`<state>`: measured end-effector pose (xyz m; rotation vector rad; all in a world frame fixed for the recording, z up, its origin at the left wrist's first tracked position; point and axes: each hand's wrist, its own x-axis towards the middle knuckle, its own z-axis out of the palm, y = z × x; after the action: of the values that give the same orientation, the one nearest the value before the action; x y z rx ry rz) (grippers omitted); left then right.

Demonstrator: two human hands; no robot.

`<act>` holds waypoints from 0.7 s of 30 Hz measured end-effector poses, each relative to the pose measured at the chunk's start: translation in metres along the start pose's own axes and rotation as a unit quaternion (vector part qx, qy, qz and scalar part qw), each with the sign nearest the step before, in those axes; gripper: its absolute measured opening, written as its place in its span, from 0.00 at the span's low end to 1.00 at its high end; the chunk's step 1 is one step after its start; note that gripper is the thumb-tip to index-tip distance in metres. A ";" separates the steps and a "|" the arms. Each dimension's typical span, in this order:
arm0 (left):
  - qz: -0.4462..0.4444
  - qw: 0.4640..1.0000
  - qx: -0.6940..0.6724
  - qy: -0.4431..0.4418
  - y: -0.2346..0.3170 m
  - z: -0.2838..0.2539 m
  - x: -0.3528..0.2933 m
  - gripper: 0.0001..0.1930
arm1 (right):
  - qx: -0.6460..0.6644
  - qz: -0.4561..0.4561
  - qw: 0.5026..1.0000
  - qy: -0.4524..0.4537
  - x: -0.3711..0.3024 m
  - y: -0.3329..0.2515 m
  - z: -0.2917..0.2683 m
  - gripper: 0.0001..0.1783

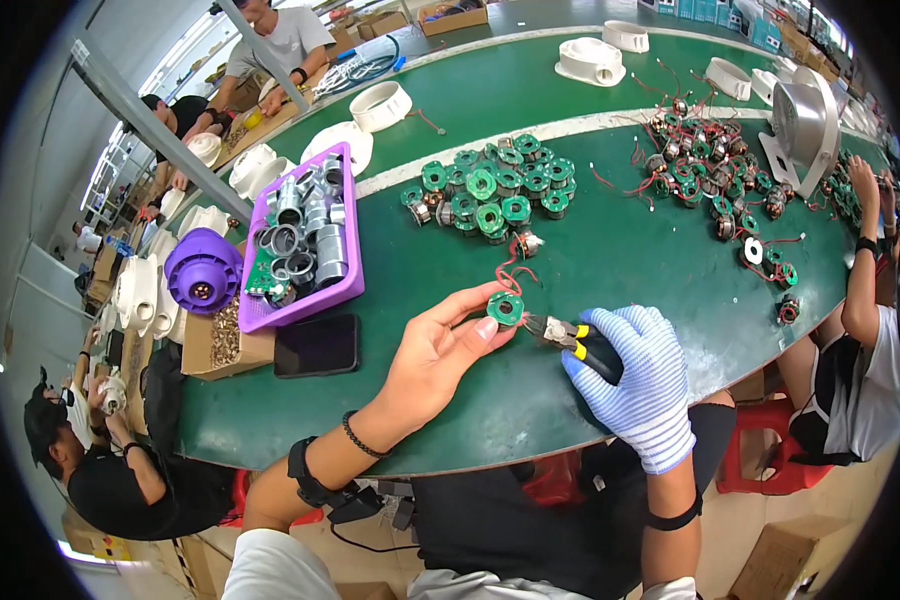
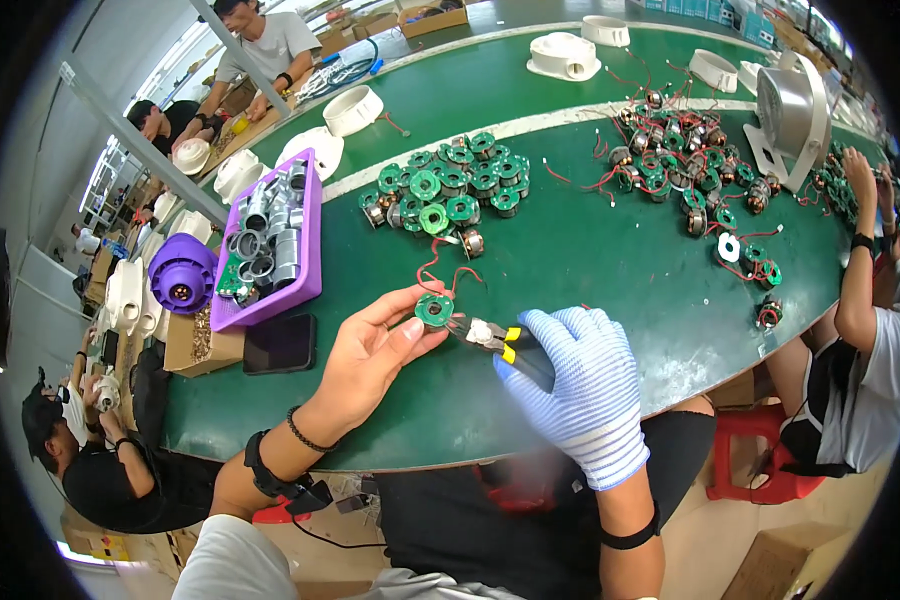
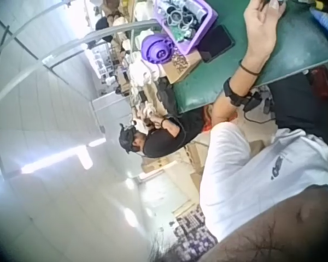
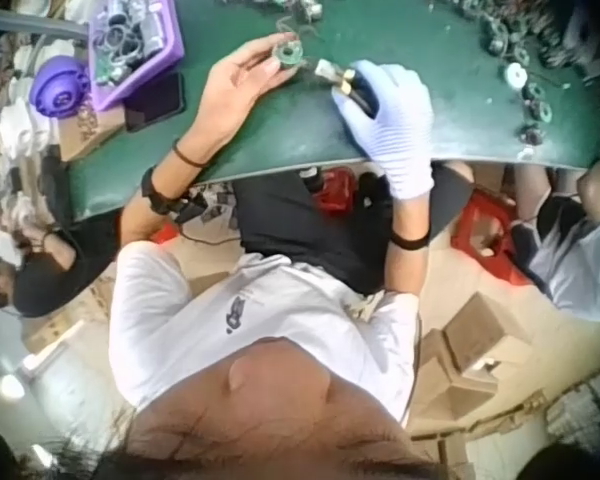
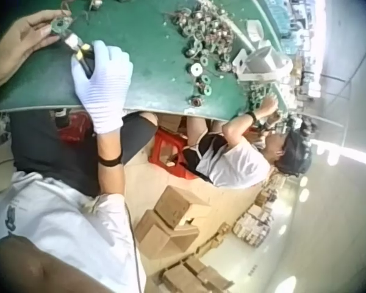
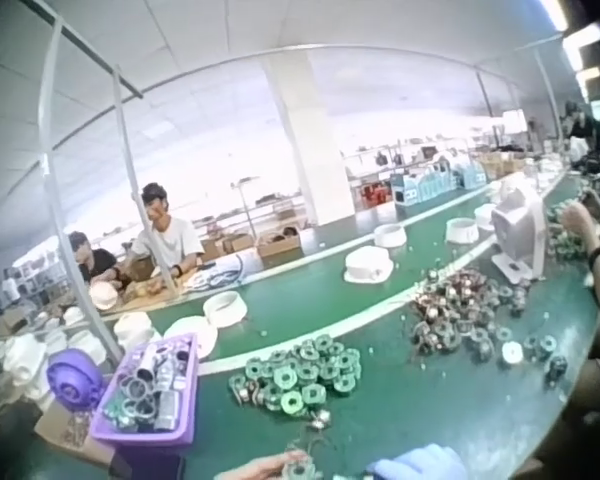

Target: Assembling electronic components by trimming wires and installing boards into plastic housings.

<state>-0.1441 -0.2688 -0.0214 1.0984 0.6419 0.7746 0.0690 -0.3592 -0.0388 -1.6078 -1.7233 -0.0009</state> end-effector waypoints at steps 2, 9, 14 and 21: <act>0.035 0.999 0.027 -0.013 -0.007 -0.004 -0.001 0.23 | -0.005 -0.002 1.000 -0.001 0.001 -0.001 0.001 0.22; 0.179 0.970 0.162 0.022 -0.021 -0.002 -0.003 0.23 | -0.004 -0.024 1.000 -0.012 0.002 0.000 0.003 0.22; 0.233 0.948 0.215 0.030 -0.021 -0.001 -0.003 0.23 | 0.002 -0.023 0.999 -0.025 0.003 0.000 0.002 0.22; 0.235 0.948 0.210 0.033 -0.023 -0.001 -0.003 0.23 | 0.026 -0.035 0.999 -0.021 0.001 0.001 0.003 0.22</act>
<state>-0.1413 -0.2771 -0.0431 1.6573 0.6243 1.1187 0.0687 -0.3562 -0.0411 -1.5192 -1.7964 0.0422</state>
